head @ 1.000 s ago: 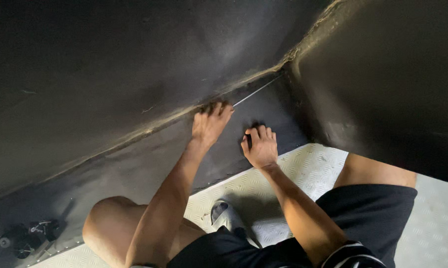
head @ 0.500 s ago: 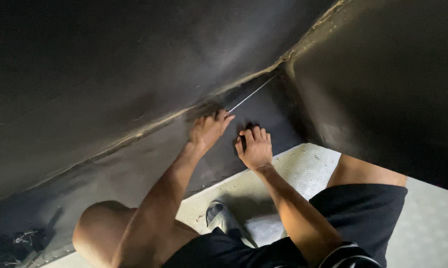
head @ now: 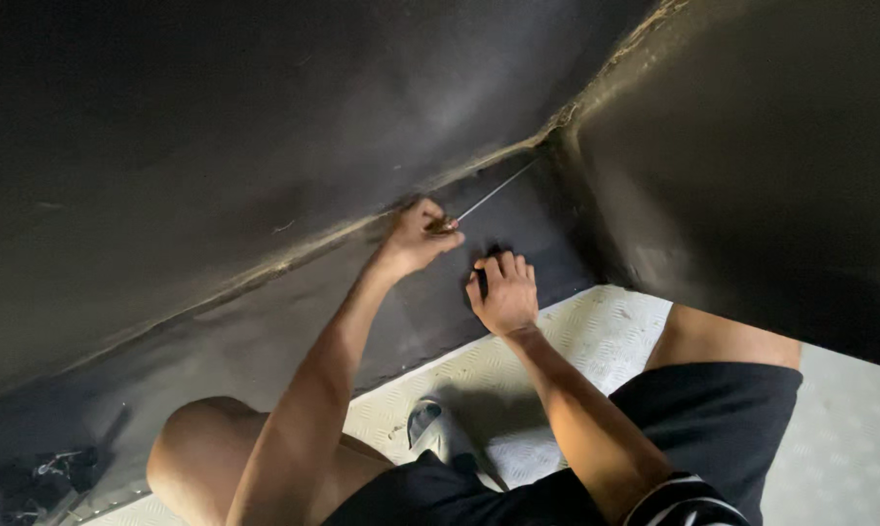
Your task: The person kneels on a metal floor and uses a screwdriver to scrape a seam on a dark wall surface. They repeatedly scrape the same area and occasionally wipe the seam with their fingers.
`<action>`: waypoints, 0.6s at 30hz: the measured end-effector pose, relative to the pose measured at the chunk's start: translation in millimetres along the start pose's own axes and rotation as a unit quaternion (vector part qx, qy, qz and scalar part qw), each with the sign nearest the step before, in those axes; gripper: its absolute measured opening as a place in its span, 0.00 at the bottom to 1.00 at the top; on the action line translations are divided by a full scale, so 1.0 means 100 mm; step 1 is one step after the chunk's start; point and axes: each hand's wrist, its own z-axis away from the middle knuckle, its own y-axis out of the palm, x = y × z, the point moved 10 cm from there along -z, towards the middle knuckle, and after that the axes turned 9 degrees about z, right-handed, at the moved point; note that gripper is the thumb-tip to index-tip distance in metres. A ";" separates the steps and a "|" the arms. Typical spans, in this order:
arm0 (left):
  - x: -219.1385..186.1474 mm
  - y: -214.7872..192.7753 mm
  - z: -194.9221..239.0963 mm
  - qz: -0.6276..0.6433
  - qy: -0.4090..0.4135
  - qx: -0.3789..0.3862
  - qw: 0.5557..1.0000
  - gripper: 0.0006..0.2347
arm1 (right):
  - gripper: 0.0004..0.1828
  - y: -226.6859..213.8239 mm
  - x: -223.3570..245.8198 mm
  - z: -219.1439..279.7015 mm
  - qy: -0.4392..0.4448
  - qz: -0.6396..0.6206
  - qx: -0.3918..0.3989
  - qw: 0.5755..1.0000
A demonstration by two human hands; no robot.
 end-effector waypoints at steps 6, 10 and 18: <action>-0.32 0.08 0.21 -0.492 0.176 -0.124 0.843 0.12 | 0.11 -0.04 0.00 0.05 0.003 -0.004 -0.008 1.000; -0.50 0.16 0.35 -0.562 0.312 -0.179 0.745 0.14 | 0.10 -0.07 0.00 0.02 0.002 -0.005 -0.016 1.000; 0.20 -0.01 -0.07 -0.402 0.008 -0.045 0.915 0.21 | 0.10 -0.01 -0.02 0.02 0.006 0.006 -0.002 1.000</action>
